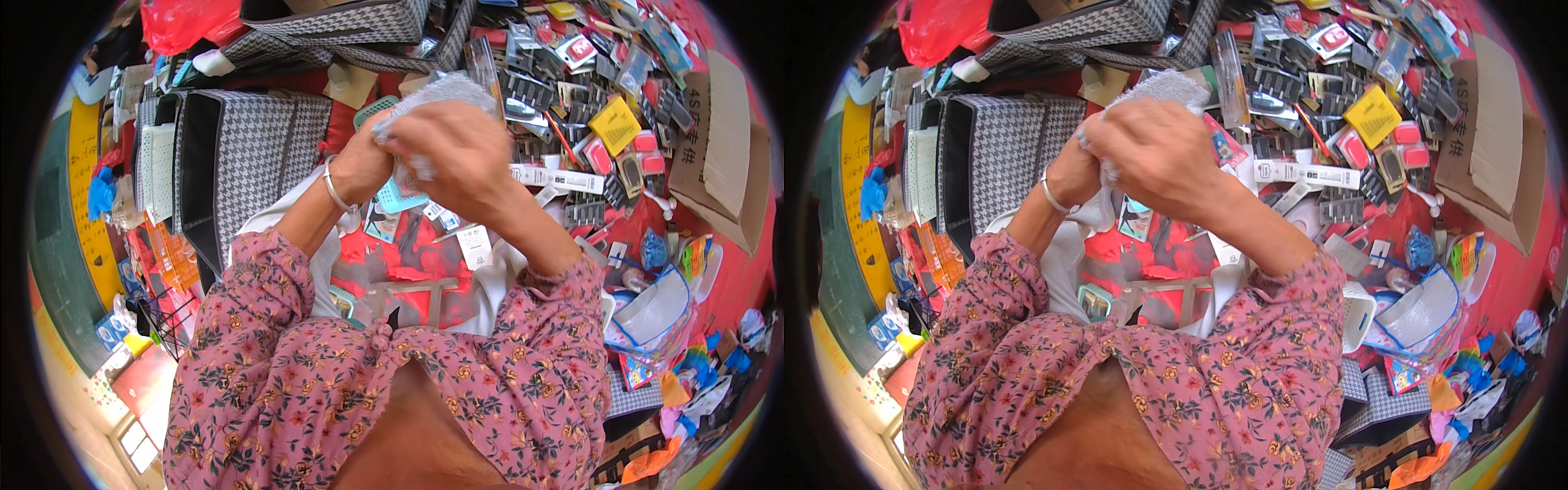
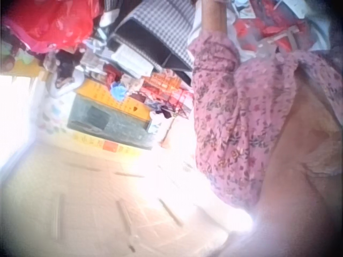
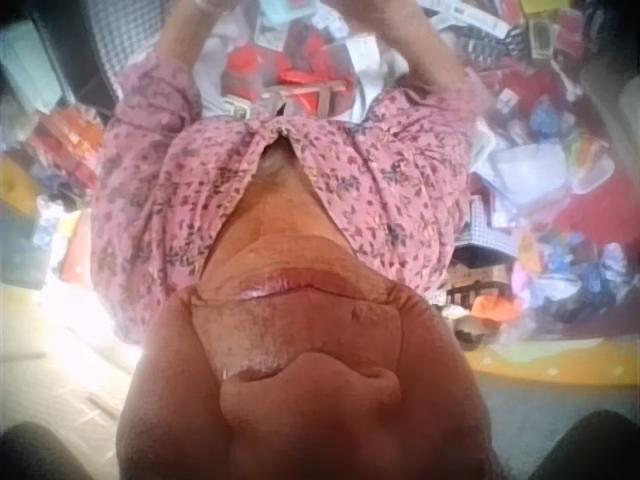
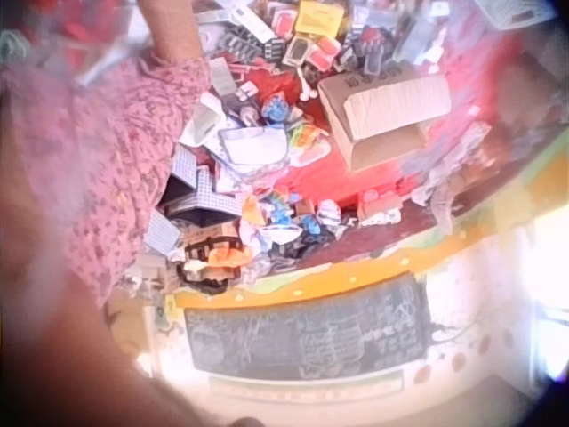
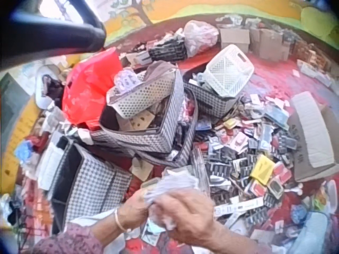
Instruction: The person sorts through a pile of small packaged electronic components, picking them up individually, wiping some with a cloth, and placing them into different plastic baskets and boxes.
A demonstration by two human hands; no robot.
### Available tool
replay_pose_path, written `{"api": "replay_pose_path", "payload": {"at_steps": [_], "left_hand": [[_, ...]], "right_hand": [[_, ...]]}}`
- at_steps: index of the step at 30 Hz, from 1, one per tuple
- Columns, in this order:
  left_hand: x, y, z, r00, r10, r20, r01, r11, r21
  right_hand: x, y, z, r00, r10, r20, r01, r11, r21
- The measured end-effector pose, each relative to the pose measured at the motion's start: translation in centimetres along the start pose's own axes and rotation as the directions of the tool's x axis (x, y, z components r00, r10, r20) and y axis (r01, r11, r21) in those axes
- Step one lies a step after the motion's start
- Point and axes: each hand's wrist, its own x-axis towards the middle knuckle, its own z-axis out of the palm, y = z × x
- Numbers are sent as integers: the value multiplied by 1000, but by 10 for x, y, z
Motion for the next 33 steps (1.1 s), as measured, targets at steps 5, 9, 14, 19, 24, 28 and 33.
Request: {"api": "replay_pose_path", "payload": {"at_steps": [5, 9, 14, 19, 24, 28, 33], "left_hand": [[3, -2, -1, 995, 4, 103, -9, 999, 46], [0, 4, 0, 995, -72, 65, 71, 997, 11], [1, 1, -1, 999, -41, 34, 41, 999, 13], [-1, 7, 2, 998, -65, 22, 65, 998, 5], [0, 8, 4, 999, -53, 0, 53, 999, -4], [1, 5, 1, 999, -40, -20, 39, 999, -23], [1, 5, 2, 999, -28, -30, 28, 999, -31]], "right_hand": [[-10, 49, -10, 994, 103, 25, -90, 944, -317], [-33, 96, -32, 890, 411, -200, -457, 812, -364], [-39, 99, -55, 646, 711, -277, -759, 636, -137], [-41, 91, -44, 693, 683, -230, -715, 693, -92], [-44, 88, -25, 641, 758, -117, -756, 651, 69], [-47, 81, -7, 523, 848, 83, -827, 482, 289], [-42, 71, -2, 540, 823, 174, -804, 444, 395]]}}
